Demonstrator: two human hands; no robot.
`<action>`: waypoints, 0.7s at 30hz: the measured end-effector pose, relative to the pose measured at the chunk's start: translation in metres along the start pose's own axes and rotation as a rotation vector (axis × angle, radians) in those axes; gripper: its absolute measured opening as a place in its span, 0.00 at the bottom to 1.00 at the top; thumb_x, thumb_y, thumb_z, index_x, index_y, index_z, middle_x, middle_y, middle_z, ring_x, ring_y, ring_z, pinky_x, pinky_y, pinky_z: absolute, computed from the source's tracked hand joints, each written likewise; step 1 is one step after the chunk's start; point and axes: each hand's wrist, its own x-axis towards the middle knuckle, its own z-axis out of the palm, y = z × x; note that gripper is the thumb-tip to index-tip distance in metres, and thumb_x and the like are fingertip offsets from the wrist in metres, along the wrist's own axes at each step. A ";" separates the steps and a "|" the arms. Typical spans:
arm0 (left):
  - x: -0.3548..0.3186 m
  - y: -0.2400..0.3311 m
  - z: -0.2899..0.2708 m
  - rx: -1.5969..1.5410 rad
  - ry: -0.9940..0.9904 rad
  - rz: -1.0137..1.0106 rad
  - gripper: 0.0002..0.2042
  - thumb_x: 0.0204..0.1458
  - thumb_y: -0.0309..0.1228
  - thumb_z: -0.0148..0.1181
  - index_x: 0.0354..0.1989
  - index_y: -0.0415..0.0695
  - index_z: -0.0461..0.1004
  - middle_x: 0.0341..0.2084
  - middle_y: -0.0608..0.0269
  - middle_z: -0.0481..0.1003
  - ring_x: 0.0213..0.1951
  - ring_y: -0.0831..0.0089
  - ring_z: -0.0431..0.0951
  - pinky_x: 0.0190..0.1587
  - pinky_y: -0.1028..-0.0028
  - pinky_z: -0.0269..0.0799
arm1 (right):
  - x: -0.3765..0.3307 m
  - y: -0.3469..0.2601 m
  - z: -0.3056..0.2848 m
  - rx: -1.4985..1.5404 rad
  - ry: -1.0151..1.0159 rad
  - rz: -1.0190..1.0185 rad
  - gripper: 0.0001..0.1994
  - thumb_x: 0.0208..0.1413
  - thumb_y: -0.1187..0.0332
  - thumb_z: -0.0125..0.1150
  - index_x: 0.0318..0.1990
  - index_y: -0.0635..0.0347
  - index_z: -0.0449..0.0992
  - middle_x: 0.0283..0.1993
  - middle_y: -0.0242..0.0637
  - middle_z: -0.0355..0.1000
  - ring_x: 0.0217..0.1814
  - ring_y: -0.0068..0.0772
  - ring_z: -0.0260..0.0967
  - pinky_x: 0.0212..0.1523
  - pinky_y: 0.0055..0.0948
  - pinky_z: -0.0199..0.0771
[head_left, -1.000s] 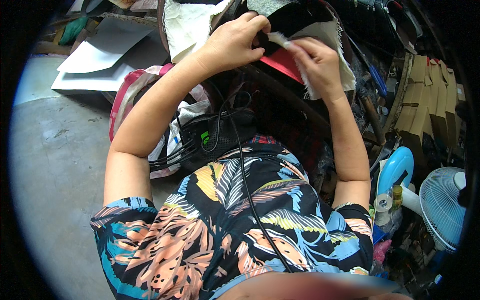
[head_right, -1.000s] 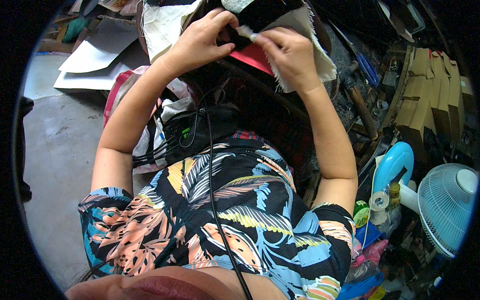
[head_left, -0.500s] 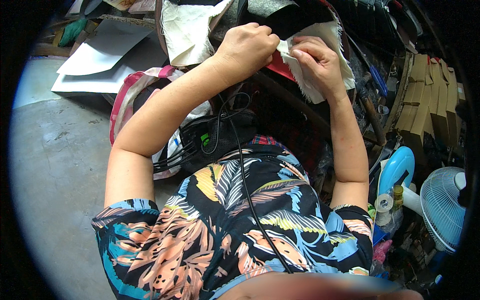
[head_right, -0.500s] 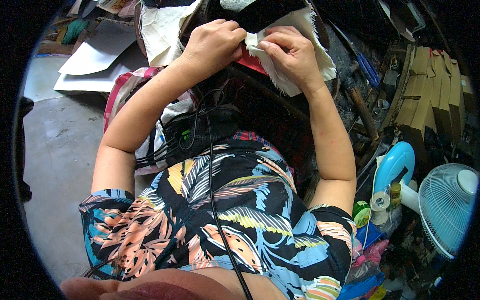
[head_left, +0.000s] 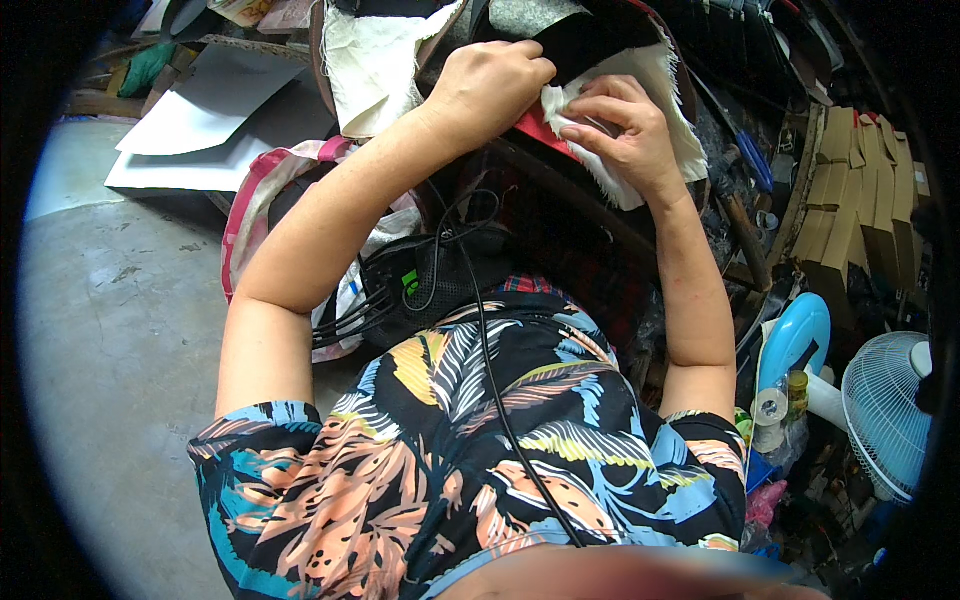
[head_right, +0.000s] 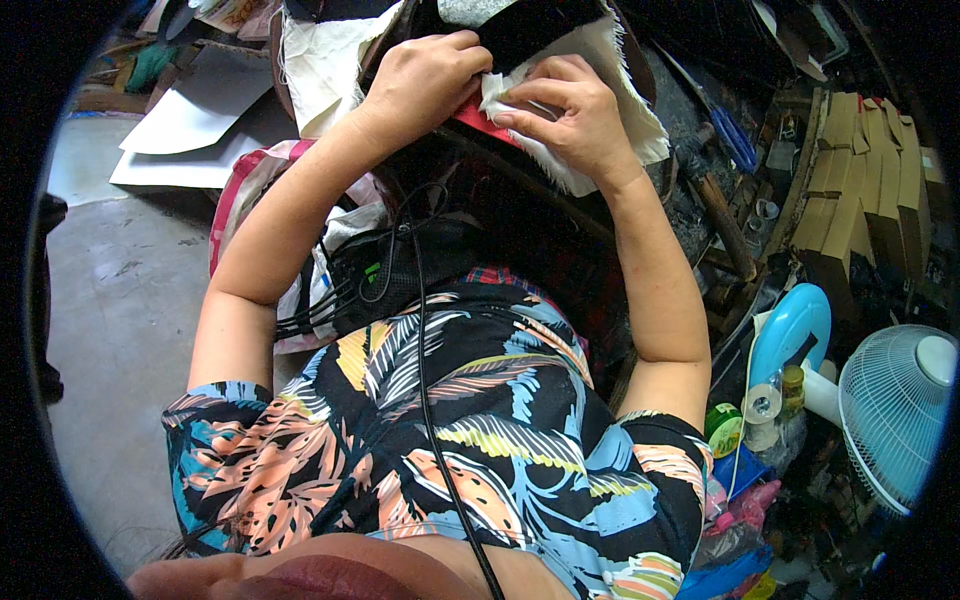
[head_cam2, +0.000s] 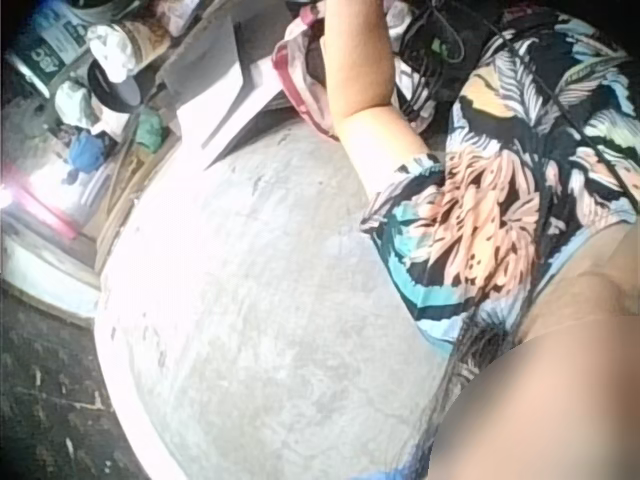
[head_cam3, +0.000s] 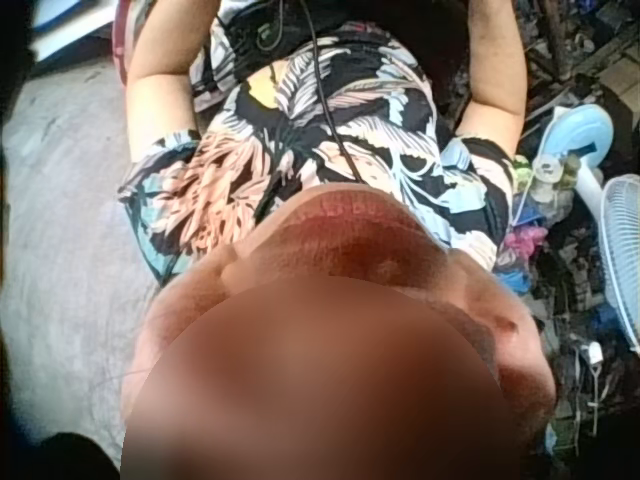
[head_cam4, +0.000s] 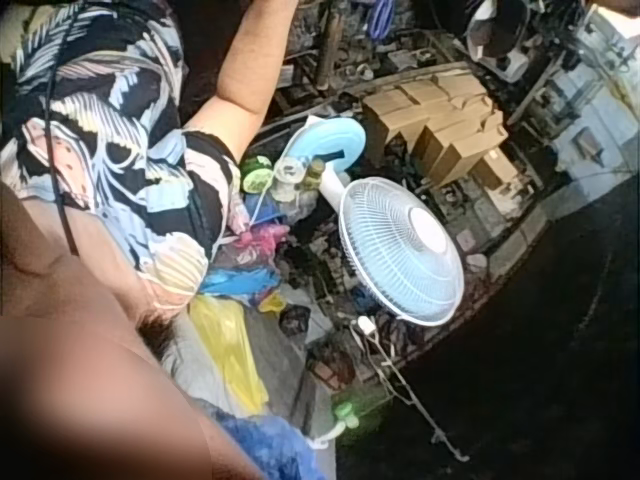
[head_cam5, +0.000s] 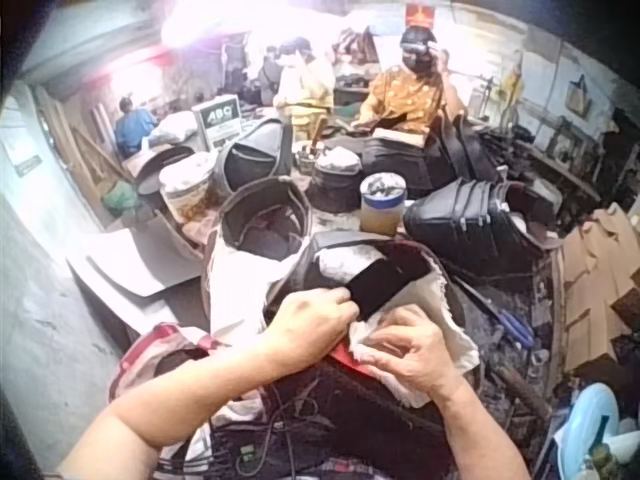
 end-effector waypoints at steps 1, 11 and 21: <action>0.001 -0.002 0.002 -0.037 -0.003 -0.035 0.10 0.48 0.36 0.66 0.36 0.45 0.79 0.32 0.57 0.77 0.36 0.57 0.82 0.39 0.64 0.78 | 0.000 0.000 -0.001 -0.020 -0.017 -0.025 0.09 0.49 0.62 0.73 0.31 0.57 0.84 0.34 0.33 0.76 0.42 0.34 0.71 0.43 0.32 0.73; -0.002 -0.002 0.011 -0.140 0.069 -0.125 0.07 0.49 0.33 0.63 0.34 0.44 0.79 0.30 0.54 0.78 0.34 0.54 0.81 0.39 0.61 0.77 | -0.001 0.000 -0.003 0.017 -0.045 0.010 0.07 0.53 0.67 0.65 0.35 0.59 0.83 0.34 0.36 0.75 0.42 0.39 0.71 0.47 0.34 0.72; 0.000 -0.007 0.007 -0.130 0.025 -0.063 0.10 0.50 0.30 0.62 0.41 0.47 0.76 0.31 0.59 0.78 0.34 0.58 0.82 0.38 0.63 0.78 | -0.005 0.001 0.007 -0.312 -0.080 -0.043 0.15 0.48 0.73 0.64 0.44 0.47 0.85 0.51 0.35 0.73 0.54 0.40 0.69 0.57 0.36 0.71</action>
